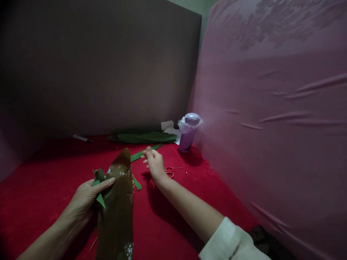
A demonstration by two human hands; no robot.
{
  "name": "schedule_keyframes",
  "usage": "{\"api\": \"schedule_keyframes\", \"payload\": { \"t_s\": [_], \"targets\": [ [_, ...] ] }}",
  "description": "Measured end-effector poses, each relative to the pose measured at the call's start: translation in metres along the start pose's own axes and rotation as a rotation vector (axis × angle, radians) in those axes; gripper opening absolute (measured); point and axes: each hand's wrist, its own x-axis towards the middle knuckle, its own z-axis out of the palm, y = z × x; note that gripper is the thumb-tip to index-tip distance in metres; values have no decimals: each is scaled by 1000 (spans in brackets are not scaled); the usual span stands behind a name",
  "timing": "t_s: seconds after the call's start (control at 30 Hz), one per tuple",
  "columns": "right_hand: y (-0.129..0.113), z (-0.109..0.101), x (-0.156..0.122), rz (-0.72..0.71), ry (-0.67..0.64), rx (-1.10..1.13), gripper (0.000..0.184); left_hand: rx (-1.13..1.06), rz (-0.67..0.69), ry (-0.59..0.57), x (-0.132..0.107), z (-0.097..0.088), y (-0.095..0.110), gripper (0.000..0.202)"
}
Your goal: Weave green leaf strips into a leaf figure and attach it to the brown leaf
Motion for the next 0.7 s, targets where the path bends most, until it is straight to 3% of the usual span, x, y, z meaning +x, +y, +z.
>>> {"api": "schedule_keyframes", "payload": {
  "t_s": [0.07,0.17,0.33,0.47,0.57,0.7],
  "targets": [
    [-4,-2,24,-50,29,-279,65,1,-7,7,2,-1,-1,19],
    [-8,-10,63,-82,71,-439,65,-6,-17,14,4,-3,-3,19],
    [-7,-32,110,-132,162,-762,49,-20,-37,7,8,-5,-5,22],
    [6,-37,124,-81,174,-975,63,-32,-45,13,9,-6,-4,24],
    [17,-24,121,-59,111,-1073,72,-53,-62,22,10,-7,-3,23],
    [19,-6,119,-138,7,-1130,72,-59,-73,44,11,-7,-2,24]
  ]
}}
